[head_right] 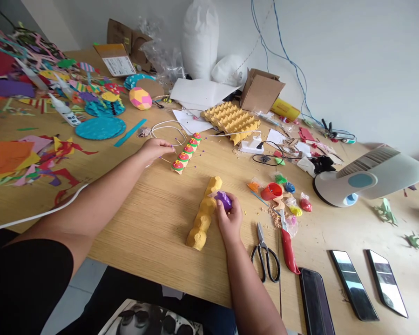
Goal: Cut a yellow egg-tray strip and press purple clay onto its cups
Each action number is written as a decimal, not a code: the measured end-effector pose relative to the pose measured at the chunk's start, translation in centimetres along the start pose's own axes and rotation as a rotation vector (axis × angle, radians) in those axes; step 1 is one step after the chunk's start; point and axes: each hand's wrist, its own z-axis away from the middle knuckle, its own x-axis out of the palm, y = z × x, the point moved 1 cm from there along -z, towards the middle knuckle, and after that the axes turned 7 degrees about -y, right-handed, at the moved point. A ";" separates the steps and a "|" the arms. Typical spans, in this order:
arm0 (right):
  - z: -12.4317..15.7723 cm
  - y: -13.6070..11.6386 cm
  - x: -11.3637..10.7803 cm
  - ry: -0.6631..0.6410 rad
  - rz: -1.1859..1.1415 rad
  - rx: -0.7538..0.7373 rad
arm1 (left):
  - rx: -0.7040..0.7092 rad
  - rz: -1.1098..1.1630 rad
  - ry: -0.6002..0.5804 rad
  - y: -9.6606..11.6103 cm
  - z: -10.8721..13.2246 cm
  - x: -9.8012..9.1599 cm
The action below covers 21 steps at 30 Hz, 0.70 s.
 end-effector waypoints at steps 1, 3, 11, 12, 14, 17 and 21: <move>0.0 0.0 0.0 0.003 -0.005 0.000 | 0.000 0.002 0.003 0.0 0.0 0.0; 0.0 -0.1 0.0 0.001 -0.014 0.002 | 0.000 0.012 0.007 -0.1 0.0 0.0; 0.0 -0.1 0.1 -0.014 -0.019 0.000 | -0.021 0.017 0.029 -0.2 -0.1 0.1; 0.0 -0.1 0.1 -0.011 -0.021 -0.003 | -0.022 0.016 0.029 -0.2 -0.1 0.1; 0.0 -0.1 0.1 -0.007 -0.024 -0.006 | -0.025 0.019 0.029 -0.3 -0.2 0.1; 0.0 -0.1 0.1 -0.008 -0.025 -0.004 | -0.033 0.019 0.026 -0.4 -0.3 0.1; 0.0 -0.2 0.0 -0.012 -0.019 -0.002 | -0.036 0.013 0.013 -0.6 -0.4 0.1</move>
